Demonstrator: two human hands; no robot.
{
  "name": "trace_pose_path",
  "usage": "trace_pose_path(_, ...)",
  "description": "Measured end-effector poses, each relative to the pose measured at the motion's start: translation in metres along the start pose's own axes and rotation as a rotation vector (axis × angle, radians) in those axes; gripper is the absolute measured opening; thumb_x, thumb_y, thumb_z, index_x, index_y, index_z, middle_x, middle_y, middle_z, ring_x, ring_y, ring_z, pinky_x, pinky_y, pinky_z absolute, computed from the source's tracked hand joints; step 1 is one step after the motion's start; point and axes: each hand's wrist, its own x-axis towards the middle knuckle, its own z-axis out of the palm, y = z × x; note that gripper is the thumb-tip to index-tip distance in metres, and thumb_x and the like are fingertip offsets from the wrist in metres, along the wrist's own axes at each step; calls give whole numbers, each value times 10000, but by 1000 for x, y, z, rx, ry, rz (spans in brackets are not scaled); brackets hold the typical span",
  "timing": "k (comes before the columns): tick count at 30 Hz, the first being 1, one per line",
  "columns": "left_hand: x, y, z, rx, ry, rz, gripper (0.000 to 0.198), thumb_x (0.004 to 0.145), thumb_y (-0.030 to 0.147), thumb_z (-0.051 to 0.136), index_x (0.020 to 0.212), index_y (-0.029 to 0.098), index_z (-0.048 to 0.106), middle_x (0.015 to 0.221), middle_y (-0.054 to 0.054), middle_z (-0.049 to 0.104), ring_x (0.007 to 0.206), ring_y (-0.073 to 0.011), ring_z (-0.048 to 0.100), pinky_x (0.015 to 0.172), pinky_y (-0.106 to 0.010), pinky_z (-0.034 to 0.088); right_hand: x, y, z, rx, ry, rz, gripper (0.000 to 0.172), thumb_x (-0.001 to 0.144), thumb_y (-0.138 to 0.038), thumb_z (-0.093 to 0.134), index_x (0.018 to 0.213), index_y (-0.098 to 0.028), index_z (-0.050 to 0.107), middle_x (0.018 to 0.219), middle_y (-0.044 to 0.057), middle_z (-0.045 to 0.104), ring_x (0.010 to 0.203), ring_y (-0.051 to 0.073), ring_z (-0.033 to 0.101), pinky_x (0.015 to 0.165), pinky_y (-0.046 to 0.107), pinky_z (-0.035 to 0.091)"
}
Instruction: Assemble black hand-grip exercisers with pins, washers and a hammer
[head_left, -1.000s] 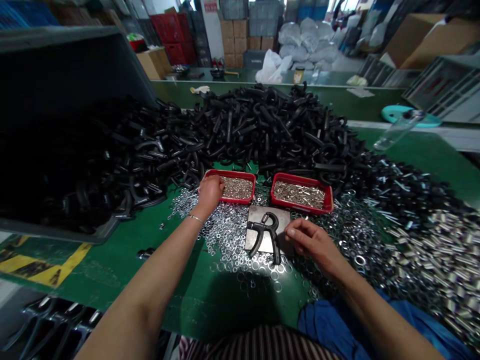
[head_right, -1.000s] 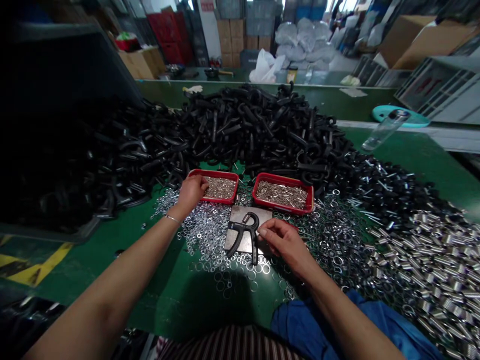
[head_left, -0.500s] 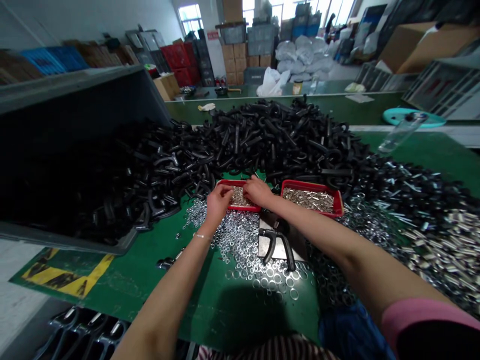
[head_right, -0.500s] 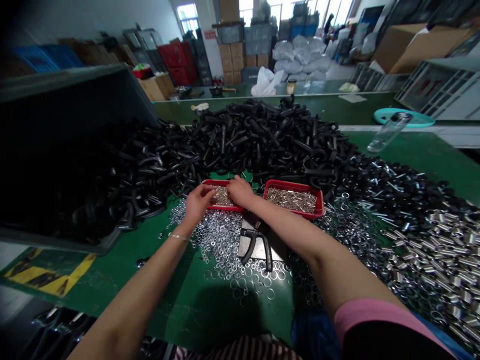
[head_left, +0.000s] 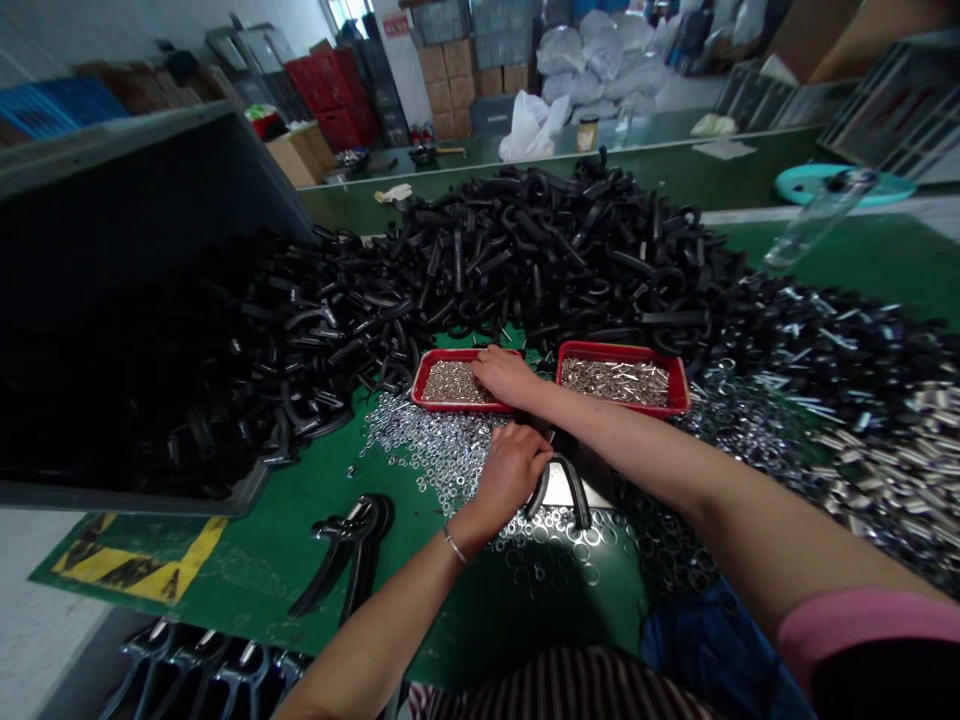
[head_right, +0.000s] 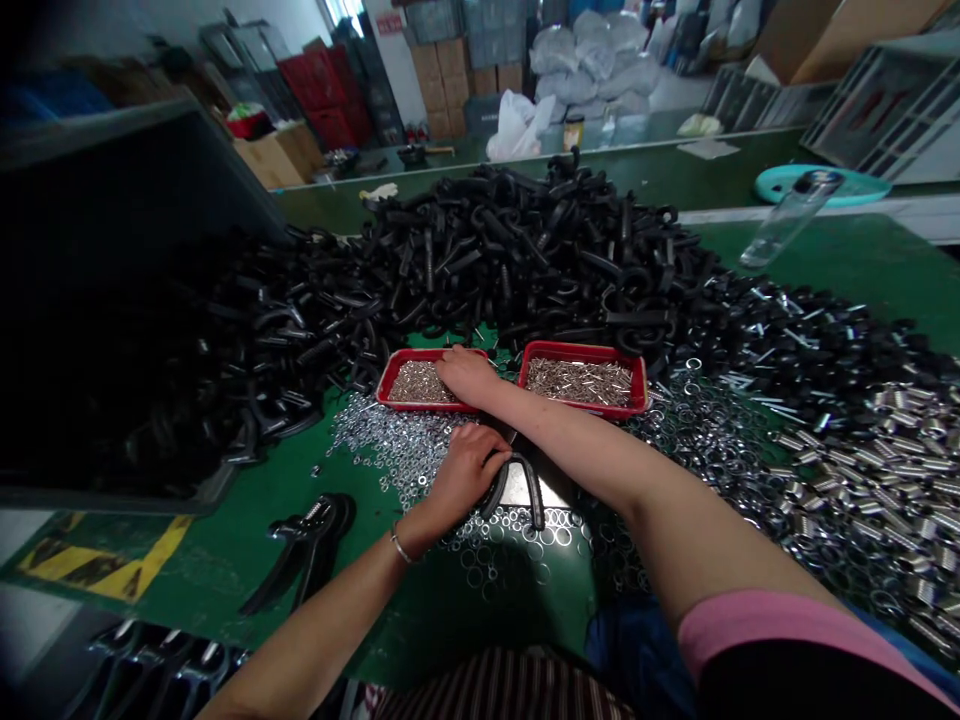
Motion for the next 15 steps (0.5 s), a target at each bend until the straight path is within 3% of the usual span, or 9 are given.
trace_pose_path(5, -6, 1, 0, 101, -16, 88, 204, 1005, 288, 470, 1012, 207, 658, 1022, -68, 669, 1009, -243, 546, 935, -432, 399, -1, 0, -1, 27, 15, 4, 237, 976, -133, 458, 1030, -80, 683, 1058, 169, 677, 1037, 273, 535, 881, 374, 440)
trace_pose_path(15, 1, 15, -2, 495, -131, 310, 254, 972, 118, 402, 912, 139, 647, 927, -131, 622, 920, -283, 554, 845, -450, 432, -3, -4, -2, 93, 66, 39, 227, 984, -121, 441, 1084, -78, 640, 1064, 183, 680, 1038, 274, 532, 866, 385, 437)
